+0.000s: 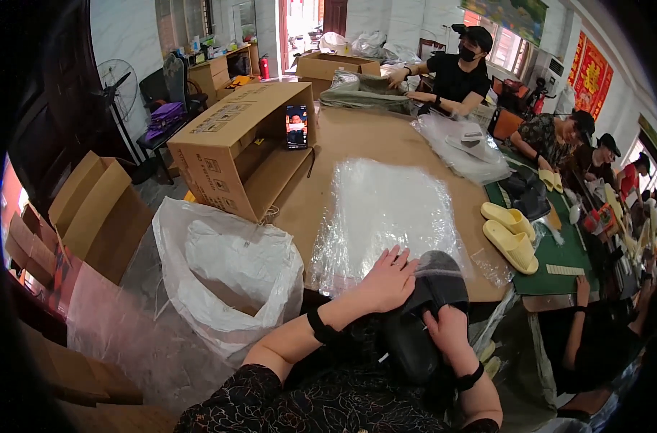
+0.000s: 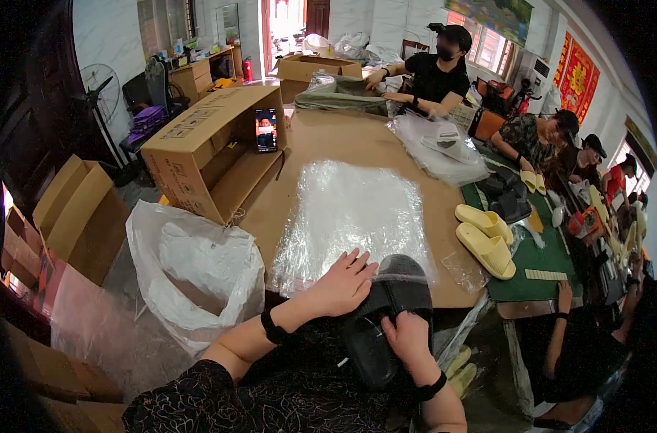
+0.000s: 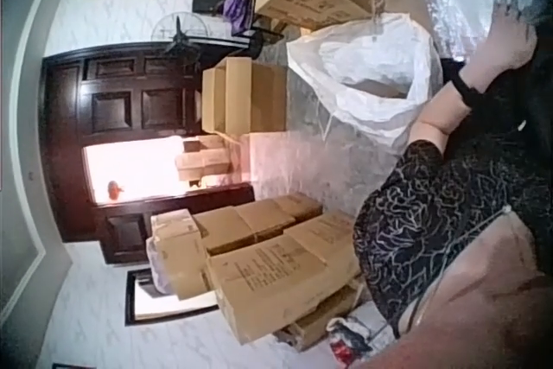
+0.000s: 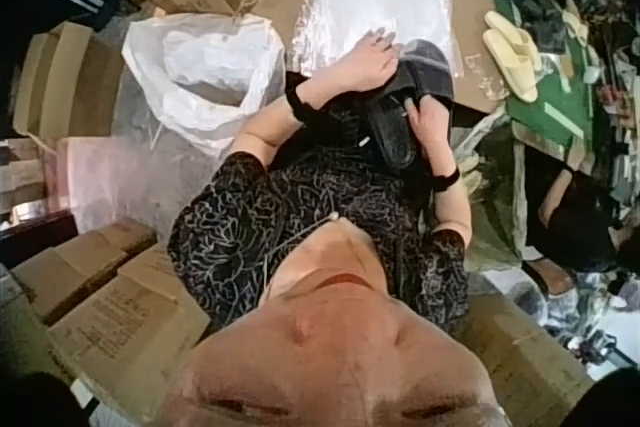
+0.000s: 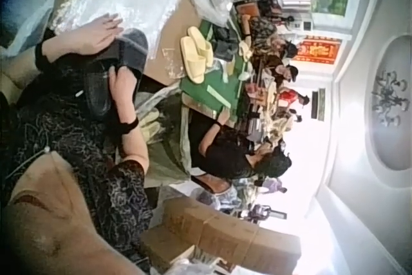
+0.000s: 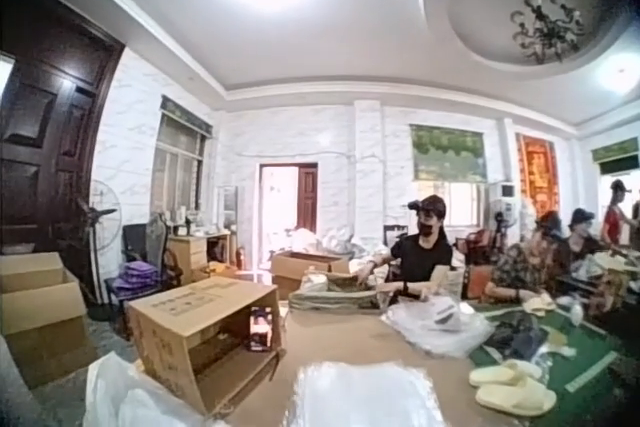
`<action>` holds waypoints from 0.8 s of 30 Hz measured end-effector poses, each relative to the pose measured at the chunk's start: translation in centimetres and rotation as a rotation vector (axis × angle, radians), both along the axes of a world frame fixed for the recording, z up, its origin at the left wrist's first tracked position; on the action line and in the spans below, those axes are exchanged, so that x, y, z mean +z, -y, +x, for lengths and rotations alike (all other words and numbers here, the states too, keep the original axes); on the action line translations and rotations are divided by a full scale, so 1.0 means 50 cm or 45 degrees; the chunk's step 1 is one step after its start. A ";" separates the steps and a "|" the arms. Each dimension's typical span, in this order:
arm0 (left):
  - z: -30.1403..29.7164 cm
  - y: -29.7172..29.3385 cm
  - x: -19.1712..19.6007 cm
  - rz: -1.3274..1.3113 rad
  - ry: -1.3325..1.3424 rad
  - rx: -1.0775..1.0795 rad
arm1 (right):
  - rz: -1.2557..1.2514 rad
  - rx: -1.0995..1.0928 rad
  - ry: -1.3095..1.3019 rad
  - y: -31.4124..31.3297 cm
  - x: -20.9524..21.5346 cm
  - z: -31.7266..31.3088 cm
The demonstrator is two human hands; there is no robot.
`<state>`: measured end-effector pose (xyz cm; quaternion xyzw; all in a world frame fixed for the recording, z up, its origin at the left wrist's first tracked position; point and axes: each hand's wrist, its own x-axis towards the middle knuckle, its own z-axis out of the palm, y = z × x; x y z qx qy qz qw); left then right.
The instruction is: Packing pairs of slides and sandals into plastic bags for shipping.
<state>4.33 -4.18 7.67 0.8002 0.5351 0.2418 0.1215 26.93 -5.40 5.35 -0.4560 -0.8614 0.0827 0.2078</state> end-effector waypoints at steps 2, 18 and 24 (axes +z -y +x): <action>0.006 0.006 0.008 0.070 -0.010 -0.021 | 0.025 -0.045 -0.037 -0.008 -0.010 -0.007; 0.038 0.083 0.063 0.013 0.216 -0.478 | -0.074 -0.400 -0.151 -0.210 -0.013 -0.177; 0.032 0.090 0.076 0.089 0.049 -0.391 | 0.053 -0.473 -0.165 -0.272 -0.043 -0.214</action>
